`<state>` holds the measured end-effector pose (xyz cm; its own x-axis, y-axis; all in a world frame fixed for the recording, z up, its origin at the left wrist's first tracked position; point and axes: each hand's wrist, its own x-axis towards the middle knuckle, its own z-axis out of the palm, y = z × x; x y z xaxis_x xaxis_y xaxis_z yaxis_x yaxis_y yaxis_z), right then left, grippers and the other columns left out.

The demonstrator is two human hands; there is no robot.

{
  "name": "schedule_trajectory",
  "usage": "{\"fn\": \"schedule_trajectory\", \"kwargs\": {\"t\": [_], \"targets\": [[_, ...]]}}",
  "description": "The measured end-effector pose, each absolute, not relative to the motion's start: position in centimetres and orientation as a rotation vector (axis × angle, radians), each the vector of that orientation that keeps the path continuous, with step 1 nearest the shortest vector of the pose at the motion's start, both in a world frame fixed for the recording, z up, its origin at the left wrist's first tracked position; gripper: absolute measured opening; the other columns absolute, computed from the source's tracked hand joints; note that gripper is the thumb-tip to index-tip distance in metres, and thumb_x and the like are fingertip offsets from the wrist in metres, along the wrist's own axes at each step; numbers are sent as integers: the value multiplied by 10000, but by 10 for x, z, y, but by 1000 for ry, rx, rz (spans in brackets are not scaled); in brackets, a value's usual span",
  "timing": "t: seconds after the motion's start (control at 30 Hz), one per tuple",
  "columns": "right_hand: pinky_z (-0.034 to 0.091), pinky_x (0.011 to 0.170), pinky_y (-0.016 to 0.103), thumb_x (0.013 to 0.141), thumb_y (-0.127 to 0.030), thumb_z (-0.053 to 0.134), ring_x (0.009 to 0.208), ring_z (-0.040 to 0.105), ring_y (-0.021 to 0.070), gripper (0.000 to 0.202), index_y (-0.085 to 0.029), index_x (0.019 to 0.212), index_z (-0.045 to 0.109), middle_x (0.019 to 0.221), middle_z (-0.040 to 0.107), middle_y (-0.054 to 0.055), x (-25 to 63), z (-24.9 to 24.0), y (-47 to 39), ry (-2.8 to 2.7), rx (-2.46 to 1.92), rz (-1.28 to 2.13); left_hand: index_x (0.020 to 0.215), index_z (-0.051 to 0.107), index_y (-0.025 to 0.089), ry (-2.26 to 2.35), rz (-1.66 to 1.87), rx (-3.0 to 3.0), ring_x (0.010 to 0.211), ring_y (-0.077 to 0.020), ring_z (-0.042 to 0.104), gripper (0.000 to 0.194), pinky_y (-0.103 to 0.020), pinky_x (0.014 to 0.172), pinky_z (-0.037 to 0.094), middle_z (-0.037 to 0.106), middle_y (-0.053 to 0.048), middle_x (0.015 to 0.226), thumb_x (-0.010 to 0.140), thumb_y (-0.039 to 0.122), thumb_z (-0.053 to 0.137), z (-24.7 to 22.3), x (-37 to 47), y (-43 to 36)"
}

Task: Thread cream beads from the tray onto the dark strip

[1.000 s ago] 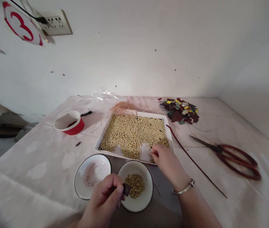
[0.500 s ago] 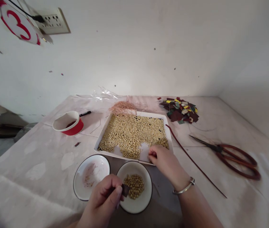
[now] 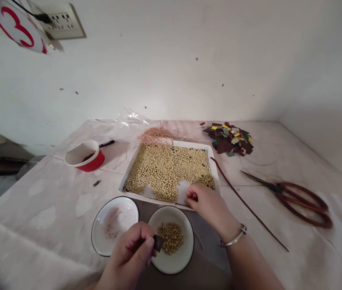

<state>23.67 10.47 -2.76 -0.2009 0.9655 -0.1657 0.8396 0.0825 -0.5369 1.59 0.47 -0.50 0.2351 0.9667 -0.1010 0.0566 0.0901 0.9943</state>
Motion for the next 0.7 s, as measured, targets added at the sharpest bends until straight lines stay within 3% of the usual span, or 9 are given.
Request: {"fn": "schedule_trajectory", "kwargs": {"t": [0.23, 0.4, 0.6, 0.7], "targets": [[334, 554, 271, 739, -210, 550, 632, 547, 169, 85, -209, 655, 566, 686, 624, 10, 236, -29, 104, -2092, -1790, 764, 682, 485, 185, 1116, 947, 1260, 542, -114, 406, 318, -242, 517, 333, 503, -2, 635, 866, 446, 476, -4, 16, 2], [384, 589, 288, 791, -280, 509, 651, 560, 184, 125, -214, 694, 552, 694, 621, 16, 238, -26, 103, -1966, -1757, 705, 685, 491, 182, 1108, 954, 1238, 521, -101, 395, 314, -233, 500, 321, 505, 2, 643, 869, 436, 479, -4, 17, 3], [445, 586, 282, 847, -335, 459, 647, 572, 179, 170, -227, 752, 549, 702, 617, 24, 232, 12, 71, -1728, -1712, 576, 685, 507, 182, 1068, 991, 1228, 515, -95, 383, 316, -222, 487, 302, 513, 6, 629, 872, 437, 487, -16, 16, 4], [445, 537, 248, 841, -272, 511, 593, 555, 146, 145, -242, 701, 536, 653, 582, -6, 213, 33, 39, -1849, -1424, 590, 696, 498, 184, 1043, 992, 1199, 507, -91, 362, 320, -223, 487, 291, 513, 11, 631, 869, 453, 489, -17, 16, 3]]}}
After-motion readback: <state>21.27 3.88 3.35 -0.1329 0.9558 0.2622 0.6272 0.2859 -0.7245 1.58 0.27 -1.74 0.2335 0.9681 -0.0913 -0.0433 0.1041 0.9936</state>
